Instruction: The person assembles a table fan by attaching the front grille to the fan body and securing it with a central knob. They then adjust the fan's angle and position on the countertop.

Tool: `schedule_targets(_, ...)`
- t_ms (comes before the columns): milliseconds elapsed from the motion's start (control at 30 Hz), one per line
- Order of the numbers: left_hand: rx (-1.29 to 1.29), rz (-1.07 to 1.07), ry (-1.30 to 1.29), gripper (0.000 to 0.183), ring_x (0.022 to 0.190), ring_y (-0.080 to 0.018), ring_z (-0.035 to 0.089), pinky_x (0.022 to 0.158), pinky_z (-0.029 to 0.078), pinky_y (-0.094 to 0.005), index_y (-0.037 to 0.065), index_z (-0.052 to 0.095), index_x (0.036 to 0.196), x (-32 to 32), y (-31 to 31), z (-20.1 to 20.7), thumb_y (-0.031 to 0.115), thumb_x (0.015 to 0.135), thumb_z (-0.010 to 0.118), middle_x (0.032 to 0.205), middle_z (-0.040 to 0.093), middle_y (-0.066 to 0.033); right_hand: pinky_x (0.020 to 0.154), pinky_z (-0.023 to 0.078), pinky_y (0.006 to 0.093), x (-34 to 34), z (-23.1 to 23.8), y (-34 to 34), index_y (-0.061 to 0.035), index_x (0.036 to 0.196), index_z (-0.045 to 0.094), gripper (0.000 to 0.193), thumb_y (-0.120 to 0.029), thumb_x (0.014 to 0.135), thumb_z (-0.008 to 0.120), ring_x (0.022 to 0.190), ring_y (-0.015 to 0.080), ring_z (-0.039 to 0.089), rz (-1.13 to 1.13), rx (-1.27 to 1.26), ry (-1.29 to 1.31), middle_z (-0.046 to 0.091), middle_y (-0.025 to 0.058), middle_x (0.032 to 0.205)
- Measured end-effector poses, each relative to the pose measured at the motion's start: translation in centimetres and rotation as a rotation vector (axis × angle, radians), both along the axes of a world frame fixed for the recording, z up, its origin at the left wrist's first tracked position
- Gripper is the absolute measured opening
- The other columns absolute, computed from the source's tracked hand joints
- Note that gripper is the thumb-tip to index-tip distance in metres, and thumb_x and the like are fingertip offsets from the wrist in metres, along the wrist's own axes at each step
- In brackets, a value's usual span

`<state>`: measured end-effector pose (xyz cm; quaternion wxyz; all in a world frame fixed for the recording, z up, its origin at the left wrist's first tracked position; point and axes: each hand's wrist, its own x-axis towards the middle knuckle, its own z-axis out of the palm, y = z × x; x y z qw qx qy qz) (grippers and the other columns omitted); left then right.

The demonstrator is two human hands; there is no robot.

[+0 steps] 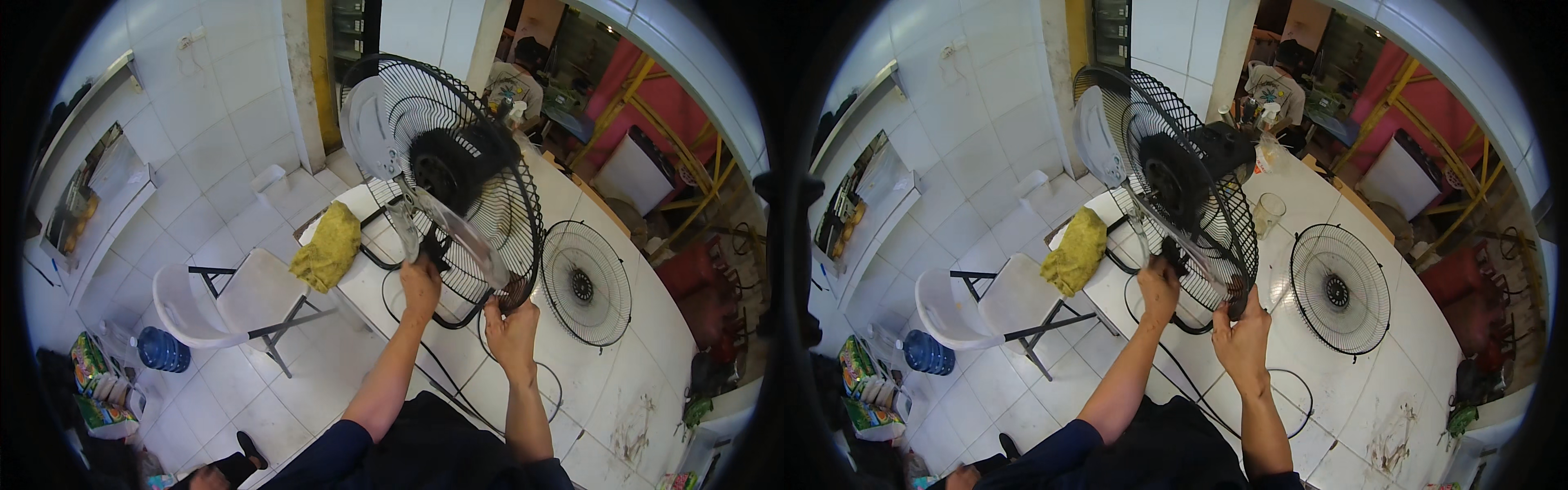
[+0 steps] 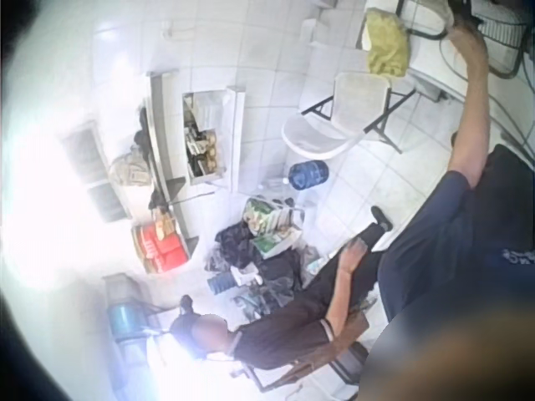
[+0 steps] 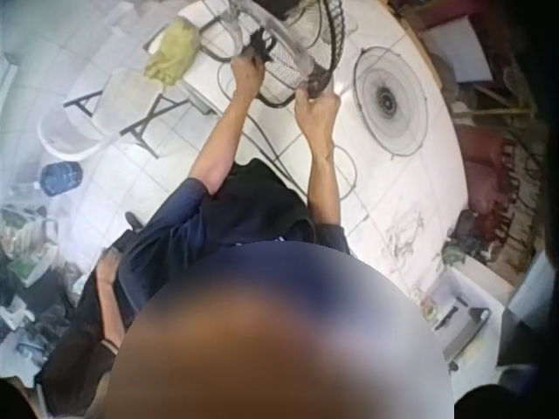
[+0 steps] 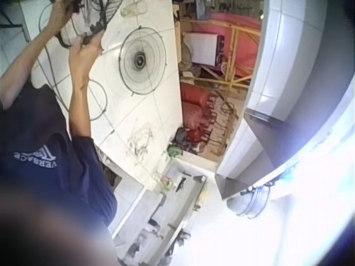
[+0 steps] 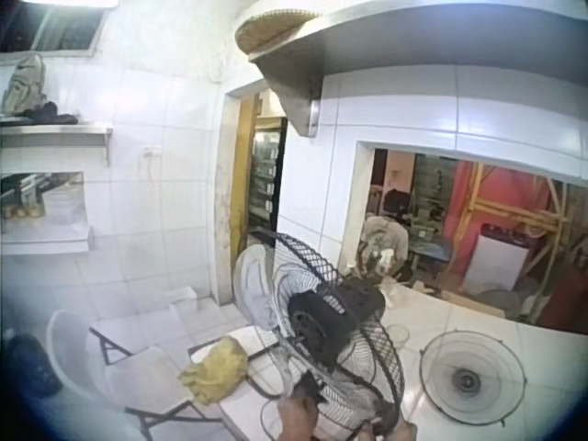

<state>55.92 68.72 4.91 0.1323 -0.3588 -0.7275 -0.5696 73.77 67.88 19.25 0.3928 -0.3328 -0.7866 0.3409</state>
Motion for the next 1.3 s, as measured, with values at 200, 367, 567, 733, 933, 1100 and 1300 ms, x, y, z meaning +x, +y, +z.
schedule_targets(200, 0.205, 0.250, -0.171, 0.015, 0.082, -0.0422, 0.056, 0.074, 0.046, -0.0487, -0.008, 0.062, 0.101, -1.4, 0.9, 1.1, -0.005, 0.087, 0.057, 0.089, 0.054, -0.0218, 0.048, 0.046, 0.0328, -0.3, 0.5, 0.0, 0.0076, 0.108, 0.053, 0.023, 0.005, 0.087, 0.061, 0.049, 0.0184, 0.056, 0.008, 0.067, -0.003, 0.058, 0.0116, 0.061)
schedule_targets(367, -0.012, -0.022, -0.092, 0.018, 0.085, -0.0470, 0.059, 0.076, 0.048, -0.0521, -0.008, 0.064, 0.103, -2.8, 1.4, 1.7, -0.006, 0.087, 0.056, 0.091, 0.058, -0.0265, 0.055, 0.046, 0.0332, -0.6, 0.9, -0.7, 0.0051, 0.104, 0.061, 0.013, 0.004, 0.090, 0.059, 0.058, 0.0147, 0.054, -0.033, -0.014, -0.026, 0.062, 0.0113, 0.069)
schedule_targets(567, -0.029, -0.555, -0.124, 0.020, 0.081, -0.0439, 0.062, 0.071, 0.049, -0.0502, -0.007, 0.067, 0.094, -0.5, -3.5, 1.1, -0.011, 0.078, 0.055, 0.087, 0.060, -0.0252, 0.049, 0.045, 0.0369, -1.0, 0.3, -0.9, 0.0082, 0.109, 0.053, 0.024, 0.008, 0.085, 0.058, 0.049, 0.0245, 0.057, -0.025, 0.122, -0.015, 0.056, 0.0153, 0.063)
schedule_targets(733, 0.023, -0.095, -0.267, 0.030, 0.075, -0.0375, 0.061, 0.068, 0.048, -0.0427, -0.004, 0.072, 0.111, -3.1, -4.8, 1.6, -0.006, 0.085, 0.056, 0.084, 0.060, -0.0197, 0.049, 0.045, 0.0364, -0.9, -0.2, -0.5, 0.0085, 0.104, 0.052, 0.018, 0.009, 0.086, 0.056, 0.048, 0.0229, 0.055, -0.073, -0.029, -0.068, 0.056, 0.0135, 0.063)
schedule_targets(933, 0.036, -0.074, -0.189, 0.033, 0.079, -0.0389, 0.062, 0.071, 0.049, -0.0453, -0.005, 0.069, 0.119, -4.8, 1.3, 0.8, -0.002, 0.089, 0.056, 0.087, 0.062, -0.0204, 0.051, 0.045, 0.0354, -0.7, -0.4, -0.6, 0.0093, 0.107, 0.053, 0.021, 0.009, 0.087, 0.057, 0.051, 0.0222, 0.055, -0.066, -0.104, -0.085, 0.057, 0.0147, 0.066)
schedule_targets(1100, -0.024, -0.497, -0.097, 0.033, 0.081, -0.0372, 0.063, 0.075, 0.050, -0.0422, 0.000, 0.072, 0.112, -3.7, -1.4, -0.5, -0.007, 0.085, 0.054, 0.084, 0.060, -0.0198, 0.049, 0.044, 0.0342, -0.9, -0.5, -0.5, 0.0077, 0.106, 0.052, 0.018, 0.008, 0.089, 0.057, 0.050, 0.0186, 0.054, -0.074, 0.152, -0.092, 0.057, 0.0123, 0.065)
schedule_targets(1300, 0.101, -0.370, -0.258, 0.032, 0.075, -0.0352, 0.062, 0.069, 0.050, -0.0392, -0.001, 0.073, 0.110, -3.8, -2.3, 0.1, -0.010, 0.085, 0.054, 0.087, 0.062, -0.0186, 0.049, 0.044, 0.0341, -0.8, -0.5, -0.4, 0.0076, 0.106, 0.051, 0.018, 0.008, 0.088, 0.056, 0.049, 0.0177, 0.054, -0.055, -0.124, -0.057, 0.058, 0.0115, 0.065)
